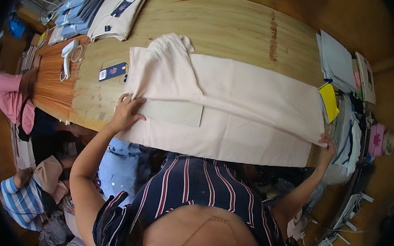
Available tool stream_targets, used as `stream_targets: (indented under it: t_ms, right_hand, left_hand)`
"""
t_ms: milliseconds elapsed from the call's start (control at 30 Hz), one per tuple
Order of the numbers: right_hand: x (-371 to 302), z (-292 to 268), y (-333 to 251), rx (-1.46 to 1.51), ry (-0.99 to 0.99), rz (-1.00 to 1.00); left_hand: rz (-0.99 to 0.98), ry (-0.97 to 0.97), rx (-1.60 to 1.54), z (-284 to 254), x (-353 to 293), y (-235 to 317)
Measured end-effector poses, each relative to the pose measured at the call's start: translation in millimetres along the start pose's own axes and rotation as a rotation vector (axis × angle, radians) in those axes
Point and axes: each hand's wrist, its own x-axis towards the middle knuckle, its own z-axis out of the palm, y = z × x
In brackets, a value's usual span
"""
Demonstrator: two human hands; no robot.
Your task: The person folds shirts by placing them on a wooden table, inserting a cardboard guide, and folding the sleeves and bottom before removing the guide and placing the shirts in a stack.
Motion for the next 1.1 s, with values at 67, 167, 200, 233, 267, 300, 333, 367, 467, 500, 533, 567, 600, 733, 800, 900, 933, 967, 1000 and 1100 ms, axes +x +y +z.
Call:
stream_targets:
  t_ms: [67, 167, 200, 233, 267, 300, 333, 367, 467, 500, 533, 567, 600, 733, 800, 900, 933, 967, 1000, 1100]
  right_hand:
    - [-13.8, -2.1, 27.7, -0.137, -0.140, -0.018]
    - [-1.5, 41.7, -67.0, -1.016, -0.178, 0.112]
    - [10.9, 51.7, -72.7, -0.933, -0.029, -0.143]
    - [33.1, 73.9, -123.2, -0.719, -0.170, -0.179]
    - [50.0, 102.1, -132.5, -0.534, -0.040, -0.472]
    - [56.8, 139.7, -187.1, -0.439, -0.108, -0.629]
    - [65.1, 175.9, -224.3, -0.234, -0.195, -0.814]
    - [61.2, 214.4, -263.0, -0.111, -0.396, -0.841]
    - [37.8, 309.7, -354.4, -0.021, -0.700, -1.355]
    - [21.7, 340.5, -373.0, -0.076, -0.846, -1.377]
    - [10.7, 365.4, -383.5, -0.130, -0.995, -1.396]
    - [6.2, 367.4, -395.6, -0.344, -1.090, -1.412]
    - [3.7, 365.8, -406.4, -0.563, -1.178, -1.414]
    - [51.3, 375.3, -392.0, -1.234, -1.055, -1.368]
    - [76.6, 340.5, -385.1, -1.189, -0.966, -1.214]
    - [115.1, 278.3, -362.4, -1.017, -0.693, -1.221]
    - [116.1, 243.9, -384.7, -1.055, -0.820, -1.120]
    - [117.1, 213.2, -401.5, -1.086, -0.944, -1.014]
    - [128.1, 193.6, -377.8, -0.682, -1.064, -0.970]
    - [106.2, 140.5, -346.9, 0.147, -1.202, -0.743]
  left_hand:
    - [0.040, 0.082, 0.005, 3.7, 0.9, 1.1]
    - [0.081, 0.216, -0.001, 2.9, -7.0, 8.6]
    - [0.111, 0.229, -0.007, 5.6, -4.7, 5.9]
    - [0.124, 0.234, 0.003, 7.1, -7.2, 5.1]
    - [0.160, 0.257, -0.019, 10.6, -1.3, 5.5]
    - [0.155, 0.257, -0.021, 11.8, -4.8, 3.7]
    - [0.171, 0.267, -0.035, 13.9, -4.9, 1.9]
    - [0.175, 0.267, -0.037, 12.0, -6.2, 2.3]
    - [0.198, 0.268, -0.056, 9.8, -1.6, 3.4]
    - [0.201, 0.272, -0.053, 9.3, -2.3, 3.7]
    - [0.193, 0.270, -0.058, 8.7, -3.8, 2.3]
    - [0.186, 0.266, -0.067, 8.4, -6.8, 2.0]
    - [0.182, 0.260, -0.076, 7.9, -8.6, 2.0]
    - [0.172, 0.284, -0.079, 10.8, -6.4, 1.4]
    - [0.180, 0.279, -0.080, 9.8, -5.9, 0.5]
    - [0.103, 0.249, -0.175, 2.7, -2.6, 10.4]
    - [-0.012, 0.300, -0.228, 9.1, -7.7, 6.4]
    - [-0.058, 0.320, -0.249, 10.1, -9.8, 9.6]
    - [-0.082, 0.339, -0.274, 8.5, -5.7, 14.0]
    - [-0.071, 0.299, -0.201, 3.7, -3.6, 16.7]
